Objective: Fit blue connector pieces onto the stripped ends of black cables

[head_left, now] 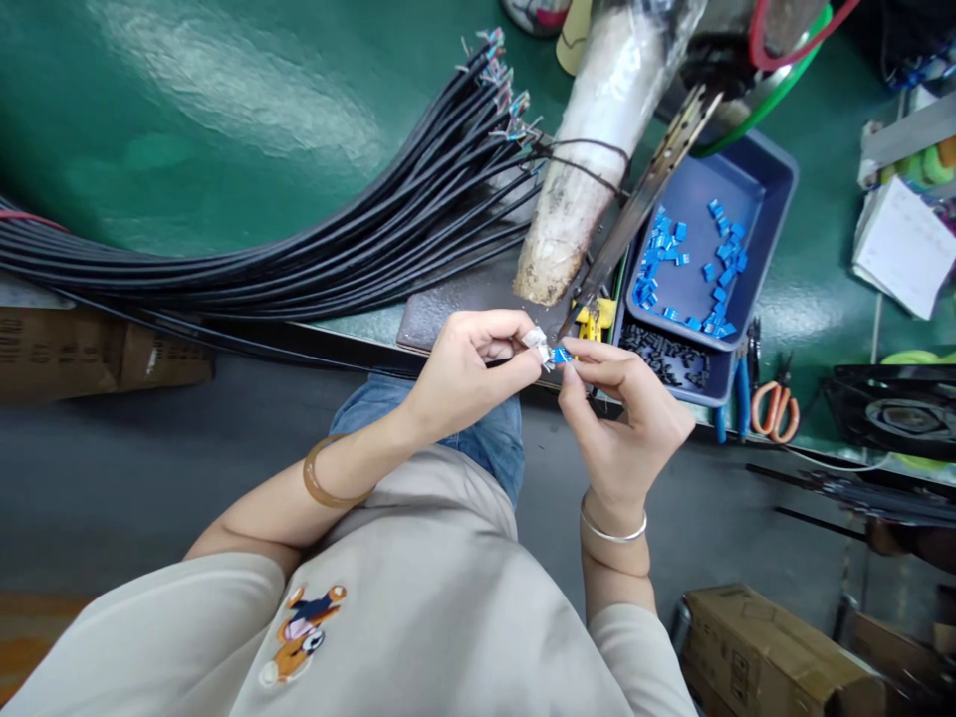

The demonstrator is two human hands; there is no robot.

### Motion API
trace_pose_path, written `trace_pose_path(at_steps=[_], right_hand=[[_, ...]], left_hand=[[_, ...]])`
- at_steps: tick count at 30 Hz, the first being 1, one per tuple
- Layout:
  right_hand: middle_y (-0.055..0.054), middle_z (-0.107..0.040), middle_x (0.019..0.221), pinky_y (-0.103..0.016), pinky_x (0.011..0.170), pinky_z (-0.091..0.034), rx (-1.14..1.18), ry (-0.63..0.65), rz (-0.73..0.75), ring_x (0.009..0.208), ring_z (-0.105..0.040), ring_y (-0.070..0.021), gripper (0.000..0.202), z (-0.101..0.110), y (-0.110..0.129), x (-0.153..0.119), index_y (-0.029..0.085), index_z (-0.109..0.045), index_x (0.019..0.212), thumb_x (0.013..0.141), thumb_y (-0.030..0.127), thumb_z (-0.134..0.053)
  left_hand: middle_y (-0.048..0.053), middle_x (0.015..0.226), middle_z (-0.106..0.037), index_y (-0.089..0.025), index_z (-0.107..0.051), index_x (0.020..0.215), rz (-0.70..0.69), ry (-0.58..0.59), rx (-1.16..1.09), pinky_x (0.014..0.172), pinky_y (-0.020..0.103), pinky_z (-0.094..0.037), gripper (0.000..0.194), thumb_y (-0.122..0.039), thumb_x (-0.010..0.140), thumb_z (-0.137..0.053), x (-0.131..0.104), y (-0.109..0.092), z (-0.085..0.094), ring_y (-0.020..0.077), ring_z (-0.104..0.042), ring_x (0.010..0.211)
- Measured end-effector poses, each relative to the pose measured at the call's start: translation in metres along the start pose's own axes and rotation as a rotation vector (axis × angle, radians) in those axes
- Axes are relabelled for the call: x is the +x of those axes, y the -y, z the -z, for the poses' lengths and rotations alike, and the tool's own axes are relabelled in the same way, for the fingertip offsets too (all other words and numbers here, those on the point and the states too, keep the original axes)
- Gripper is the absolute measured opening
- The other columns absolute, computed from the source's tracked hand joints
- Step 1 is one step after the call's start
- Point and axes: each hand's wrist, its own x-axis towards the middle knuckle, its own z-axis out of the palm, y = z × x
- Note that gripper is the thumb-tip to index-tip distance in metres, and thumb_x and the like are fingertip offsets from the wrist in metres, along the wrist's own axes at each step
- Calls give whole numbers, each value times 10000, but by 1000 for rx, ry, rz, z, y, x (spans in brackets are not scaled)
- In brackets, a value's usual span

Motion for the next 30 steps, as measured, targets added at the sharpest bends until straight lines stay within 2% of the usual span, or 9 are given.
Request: trace_pose_path(at_steps=[3, 7, 13, 20, 30], right_hand=[[4, -754, 969, -242, 730, -605, 39, -13, -39, 866, -729, -125, 179, -2, 0, -1, 219, -627, 862, 791, 60, -671], [-2, -756, 970, -268, 792, -603, 32, -29, -11, 895, -731, -136, 183, -2, 1, 0, 215, -632, 860, 785, 56, -680], [-5, -755, 973, -285, 801, -600, 13, -19, 14, 898, -731, -142, 168, -1, -1, 2, 219, -635, 864, 794, 72, -678], [-15, -751, 976, -301, 837, -598, 32, -11, 18, 924, -728, -150, 179, -1, -3, 4, 214, -640, 862, 781, 60, -685], [-13, -749, 978, -310, 834, -596, 44, 14, -5, 925, -724, -154, 163, 0, -3, 4, 219, -645, 852, 786, 74, -683]], left_hand=[[-24, 597, -502, -138, -580, 622, 23, 9, -10, 487, 157, -365, 103, -158, 711, -627, -1, 0, 2, 45, -431, 523], [-27, 595, -495, -136, -591, 634, 24, 14, -5, 478, 159, -350, 80, -152, 701, -630, 0, 2, 2, 41, -417, 515], [-35, 582, -458, -135, -591, 633, 4, -2, 9, 490, 166, -340, 81, -143, 712, -608, 2, 4, 0, 36, -403, 515], [-34, 590, -492, -127, -597, 647, -5, -10, -15, 473, 153, -335, 62, -132, 706, -616, 3, 3, 0, 29, -415, 508], [-25, 622, -585, -125, -622, 668, -27, -16, -26, 541, 126, -447, 41, -92, 682, -643, 3, 3, -2, 37, -509, 556]])
